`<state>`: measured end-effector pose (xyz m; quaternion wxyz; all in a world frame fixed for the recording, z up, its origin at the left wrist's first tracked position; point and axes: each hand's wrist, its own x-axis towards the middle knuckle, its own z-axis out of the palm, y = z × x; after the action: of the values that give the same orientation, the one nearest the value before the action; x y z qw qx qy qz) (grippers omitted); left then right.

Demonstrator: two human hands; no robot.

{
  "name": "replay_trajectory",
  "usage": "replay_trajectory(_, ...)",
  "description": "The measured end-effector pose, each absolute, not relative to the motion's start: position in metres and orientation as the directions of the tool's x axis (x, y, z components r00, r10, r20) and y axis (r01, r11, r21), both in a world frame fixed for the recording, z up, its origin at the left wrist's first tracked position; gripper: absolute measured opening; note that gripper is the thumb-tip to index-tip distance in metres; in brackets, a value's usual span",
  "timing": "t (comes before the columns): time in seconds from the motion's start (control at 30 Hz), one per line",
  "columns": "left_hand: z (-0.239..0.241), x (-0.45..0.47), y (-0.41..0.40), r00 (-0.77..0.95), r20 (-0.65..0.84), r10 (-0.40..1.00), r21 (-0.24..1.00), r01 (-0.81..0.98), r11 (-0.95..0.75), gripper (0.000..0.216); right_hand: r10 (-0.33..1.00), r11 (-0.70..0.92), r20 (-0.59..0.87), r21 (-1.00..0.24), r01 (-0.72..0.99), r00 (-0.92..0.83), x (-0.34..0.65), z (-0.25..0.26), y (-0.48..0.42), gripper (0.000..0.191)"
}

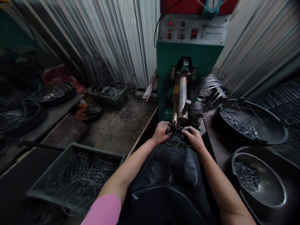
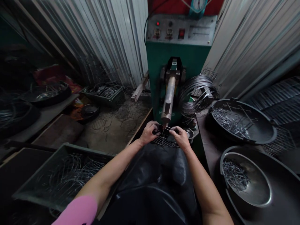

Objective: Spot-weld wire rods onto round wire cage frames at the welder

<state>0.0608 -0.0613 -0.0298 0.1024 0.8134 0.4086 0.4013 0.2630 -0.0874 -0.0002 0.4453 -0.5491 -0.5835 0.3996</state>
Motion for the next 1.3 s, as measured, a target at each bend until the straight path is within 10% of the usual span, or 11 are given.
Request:
replay_trajectory(0.73,-0.023,0.055,-0.059,0.401,0.539,0.741,0.508,0.547,-0.666,0.021,0.988,0.116,0.130,-0.979,0.165,0.080,0.281,-0.022,-0.094,0.026)
replay_trajectory(0.93,-0.027,0.055,-0.097,0.320,0.617,0.719,0.415,0.644,-0.643,0.046,0.987,-0.054,-0.052,-0.999,0.004,0.152,0.324,-0.078,-0.110,0.034)
replay_trajectory(1.3,-0.079,0.141,-0.157,-0.059,0.244,0.968,0.829,0.531,-0.177,0.069,0.993,0.005,0.002,-1.000,-0.025,0.117,0.328,-0.096,-0.113,0.035)
